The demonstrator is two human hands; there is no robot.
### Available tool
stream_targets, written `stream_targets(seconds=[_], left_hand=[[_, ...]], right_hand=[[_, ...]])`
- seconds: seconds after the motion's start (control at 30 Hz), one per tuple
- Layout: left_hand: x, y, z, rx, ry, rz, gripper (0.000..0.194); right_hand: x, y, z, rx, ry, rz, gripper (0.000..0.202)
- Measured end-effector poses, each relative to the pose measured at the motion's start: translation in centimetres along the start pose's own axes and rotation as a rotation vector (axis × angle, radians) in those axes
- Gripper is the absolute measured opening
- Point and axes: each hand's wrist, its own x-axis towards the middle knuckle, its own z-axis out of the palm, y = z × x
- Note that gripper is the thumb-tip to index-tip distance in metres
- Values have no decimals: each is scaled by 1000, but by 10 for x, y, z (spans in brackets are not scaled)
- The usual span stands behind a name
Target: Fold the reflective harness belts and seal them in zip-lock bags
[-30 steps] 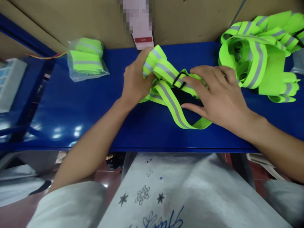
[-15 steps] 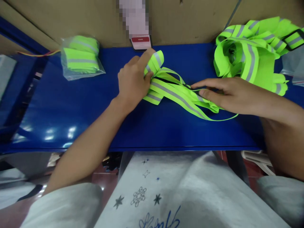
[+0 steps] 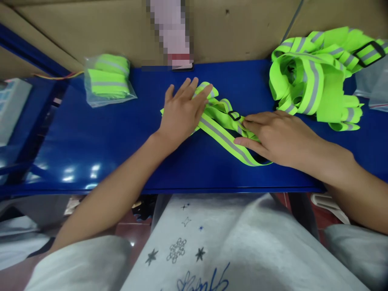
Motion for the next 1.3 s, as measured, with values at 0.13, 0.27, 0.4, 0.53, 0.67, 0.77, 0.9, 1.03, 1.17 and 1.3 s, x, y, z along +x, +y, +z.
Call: stream_targets(seconds=[0.13, 0.27, 0.4, 0.53, 0.67, 0.77, 0.9, 1.03, 1.17, 1.3], left_hand=[[-5, 7, 3, -104, 4, 93, 55], [0, 2, 2, -245, 88, 79, 44], [4, -2, 1, -211, 180, 94, 23], [5, -12, 7, -60, 245, 44, 46], [8, -33, 16, -57, 269, -14, 65], [11, -39, 17, -64, 149, -77, 63], [11, -29, 9, -100, 169, -128, 59], [11, -15, 3, -21, 189, -153, 62], [11, -8, 6, 59, 193, -113, 55], [7, -8, 9, 66, 191, -69, 48]], right_hand=[[0, -4, 2, -21, 47, -26, 67], [-3, -15, 2, -86, 26, 29, 81], [-6, -22, 0, -117, -27, 34, 73], [-7, -21, 1, -138, 1, 21, 62], [-4, -17, 5, -123, 74, 14, 81], [1, -12, 11, -68, 114, -15, 76], [11, -2, 21, 81, 180, -114, 58], [20, 2, 29, 299, 157, -235, 56], [25, -3, 31, 267, 168, -189, 64], [28, -10, 34, 135, 192, -179, 57]])
